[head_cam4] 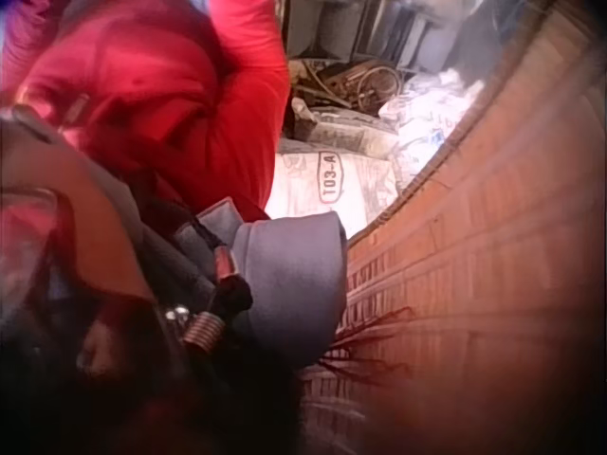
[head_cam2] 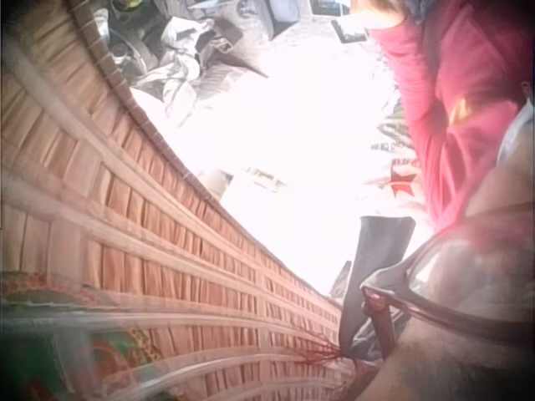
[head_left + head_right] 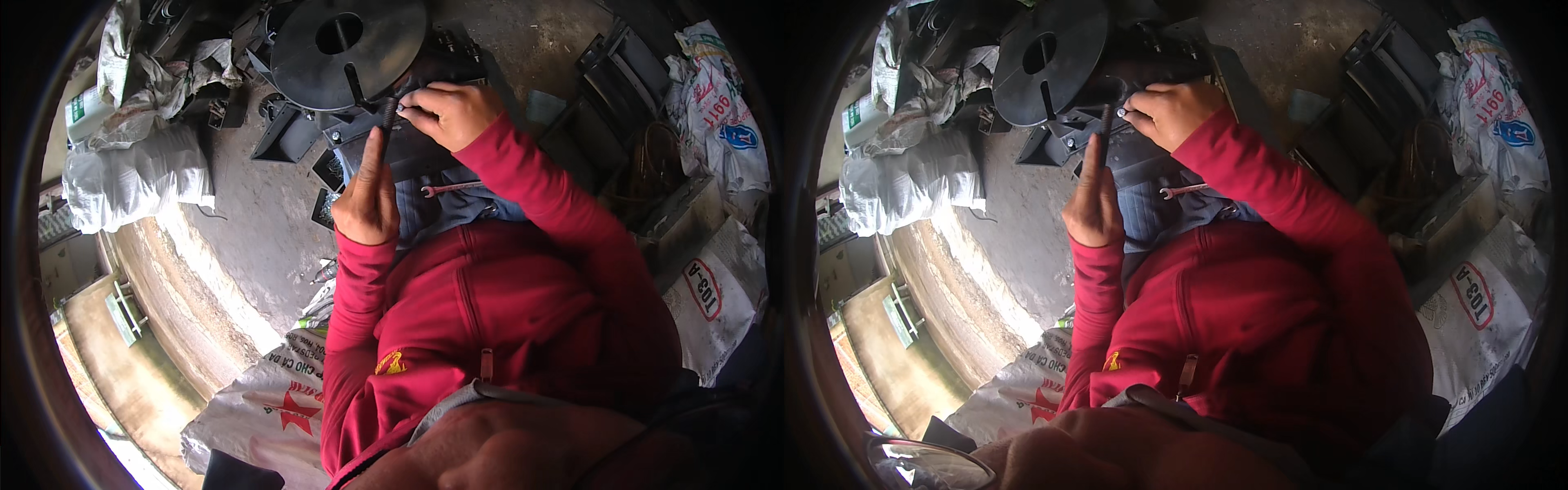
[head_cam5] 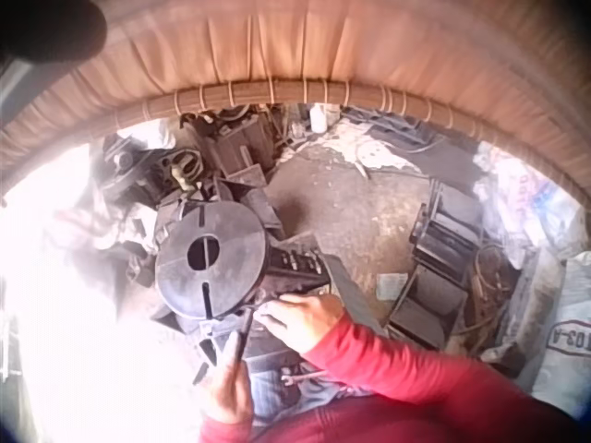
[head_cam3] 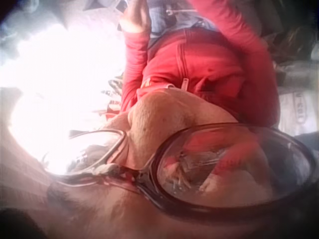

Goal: The person assembles a metal component by inserting bolts and tightening them with a wrench. They reposition the part on their lap and continue fastening multiple bolts to secure the assembly.

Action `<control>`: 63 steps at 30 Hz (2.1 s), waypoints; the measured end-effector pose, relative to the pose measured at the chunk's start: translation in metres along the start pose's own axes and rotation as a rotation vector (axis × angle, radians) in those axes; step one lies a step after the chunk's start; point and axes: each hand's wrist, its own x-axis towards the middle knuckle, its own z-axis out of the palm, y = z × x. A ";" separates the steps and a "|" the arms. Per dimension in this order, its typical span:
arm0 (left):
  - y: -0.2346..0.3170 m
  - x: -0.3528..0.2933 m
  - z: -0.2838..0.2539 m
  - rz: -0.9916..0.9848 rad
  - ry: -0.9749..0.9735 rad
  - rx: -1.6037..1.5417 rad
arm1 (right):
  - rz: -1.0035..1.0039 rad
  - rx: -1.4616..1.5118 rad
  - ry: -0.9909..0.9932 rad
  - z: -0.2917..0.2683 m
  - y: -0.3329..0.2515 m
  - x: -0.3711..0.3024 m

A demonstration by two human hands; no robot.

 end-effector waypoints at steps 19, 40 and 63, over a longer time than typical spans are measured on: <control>-0.006 0.004 0.005 0.020 -0.018 0.084 | 0.072 0.026 -0.018 0.008 0.003 0.003; 0.006 0.013 -0.019 0.039 0.031 -0.035 | -0.008 0.120 -0.181 -0.049 0.064 0.017; 0.005 0.015 -0.015 0.008 -0.062 -0.106 | 0.008 0.163 -0.144 -0.031 0.087 0.005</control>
